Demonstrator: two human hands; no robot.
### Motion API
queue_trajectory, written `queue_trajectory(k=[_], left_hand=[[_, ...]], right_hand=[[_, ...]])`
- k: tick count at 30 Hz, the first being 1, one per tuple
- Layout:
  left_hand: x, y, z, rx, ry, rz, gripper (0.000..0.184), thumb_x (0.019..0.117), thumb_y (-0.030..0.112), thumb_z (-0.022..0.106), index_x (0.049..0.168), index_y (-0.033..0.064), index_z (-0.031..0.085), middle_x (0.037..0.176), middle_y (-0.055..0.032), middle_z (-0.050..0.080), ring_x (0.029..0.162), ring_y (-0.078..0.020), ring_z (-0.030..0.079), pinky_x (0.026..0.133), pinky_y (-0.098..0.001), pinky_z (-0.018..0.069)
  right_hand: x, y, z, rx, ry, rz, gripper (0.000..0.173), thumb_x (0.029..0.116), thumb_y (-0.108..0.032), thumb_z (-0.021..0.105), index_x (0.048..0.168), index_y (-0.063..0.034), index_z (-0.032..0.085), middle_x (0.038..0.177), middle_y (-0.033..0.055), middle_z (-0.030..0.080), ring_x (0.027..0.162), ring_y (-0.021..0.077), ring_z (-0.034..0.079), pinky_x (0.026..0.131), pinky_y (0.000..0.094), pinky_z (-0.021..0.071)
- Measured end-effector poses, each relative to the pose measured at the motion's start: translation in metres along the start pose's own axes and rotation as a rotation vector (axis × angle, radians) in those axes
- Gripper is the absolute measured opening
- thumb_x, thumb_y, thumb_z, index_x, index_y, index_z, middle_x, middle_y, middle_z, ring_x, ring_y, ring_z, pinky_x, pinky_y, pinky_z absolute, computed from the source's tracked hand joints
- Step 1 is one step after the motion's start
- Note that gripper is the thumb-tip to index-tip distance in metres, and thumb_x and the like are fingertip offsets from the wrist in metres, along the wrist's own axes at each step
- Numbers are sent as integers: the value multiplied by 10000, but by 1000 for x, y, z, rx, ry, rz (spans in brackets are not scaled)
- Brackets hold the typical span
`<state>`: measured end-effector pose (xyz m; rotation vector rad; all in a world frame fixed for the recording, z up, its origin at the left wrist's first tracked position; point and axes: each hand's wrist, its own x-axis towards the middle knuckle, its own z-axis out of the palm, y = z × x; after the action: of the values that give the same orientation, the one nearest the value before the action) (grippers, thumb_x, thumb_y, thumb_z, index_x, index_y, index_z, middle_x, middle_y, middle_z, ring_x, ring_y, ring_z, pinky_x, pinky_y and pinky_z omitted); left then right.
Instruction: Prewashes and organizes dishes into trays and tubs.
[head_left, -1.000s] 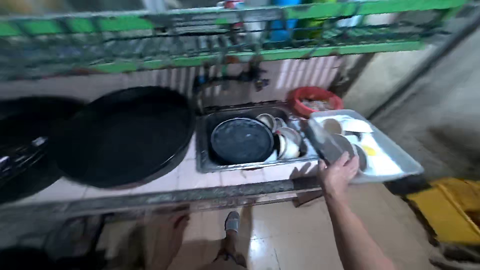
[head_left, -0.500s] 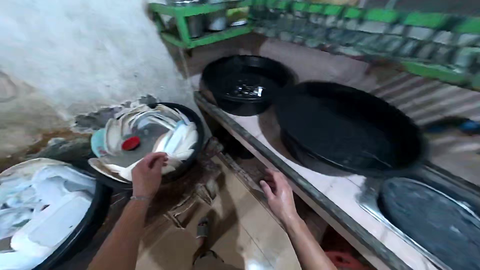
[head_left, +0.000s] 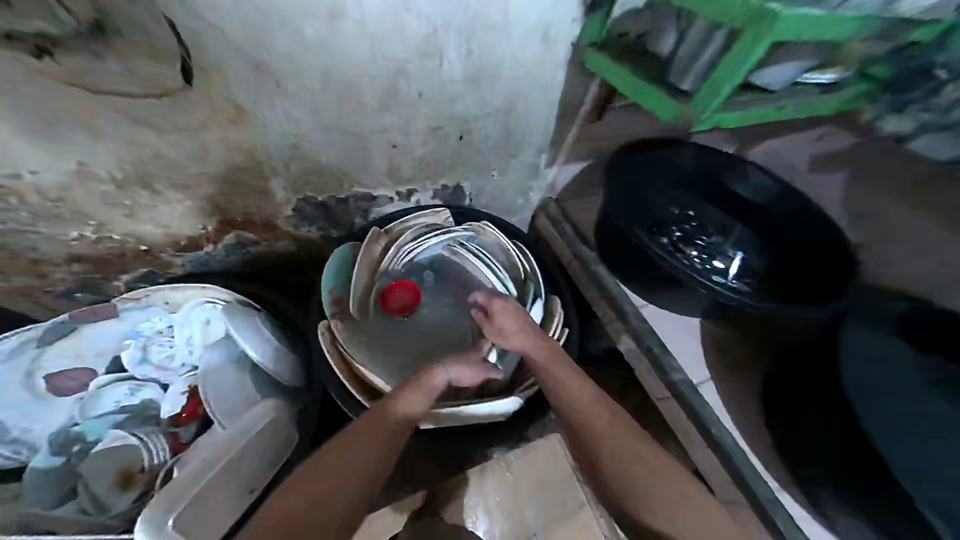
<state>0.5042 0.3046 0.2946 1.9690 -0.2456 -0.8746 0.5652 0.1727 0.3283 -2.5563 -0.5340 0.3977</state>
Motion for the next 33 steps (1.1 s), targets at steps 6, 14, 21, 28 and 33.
queue_trajectory(k=[6, 14, 21, 28, 33], left_hand=[[23, 1, -20, 90, -274, -26, 421, 1064, 191, 528, 1399, -63, 513, 1307, -283, 595, 1185, -361, 588, 1023, -544, 453], [48, -29, -107, 402, 232, -331, 376, 996, 241, 614, 1276, -7, 648, 1279, -245, 653, 1200, -409, 636, 989, -624, 512], [82, -72, -133, 346, 243, -253, 833, 895, 147, 769, 1603, 114, 332, 1598, -277, 354, 1368, -468, 497, 1075, -623, 470], [125, -81, -129, 229, 254, -278, 817, 927, 369, 747, 1609, 184, 335, 1511, -295, 473, 1348, -491, 510, 1075, -684, 431], [125, -90, -133, 419, 141, -313, 703, 969, 293, 688, 1570, 78, 393, 1460, -260, 545, 1352, -457, 519, 1112, -665, 399]], right_hand=[[49, 17, 22, -234, -342, 381, 601, 1004, -414, 636, 1431, -2, 537, 1410, 263, 569, 1309, 430, 559, 1062, 648, 455], [98, 33, 61, 81, -540, 477, 522, 1071, -392, 528, 1360, 37, 604, 1399, 270, 586, 1324, 400, 551, 1127, 604, 399], [93, 36, 72, 46, -535, 503, 459, 1053, -241, 580, 1376, 84, 558, 1405, 315, 556, 1326, 456, 530, 1111, 625, 401], [72, 31, 46, -85, -412, 354, 659, 962, -228, 687, 1557, -149, 416, 1346, 255, 623, 1235, 466, 606, 1010, 682, 472], [65, 20, 19, -96, -284, 205, 506, 950, -308, 698, 1423, -206, 548, 1273, 211, 639, 1159, 416, 639, 921, 656, 529]])
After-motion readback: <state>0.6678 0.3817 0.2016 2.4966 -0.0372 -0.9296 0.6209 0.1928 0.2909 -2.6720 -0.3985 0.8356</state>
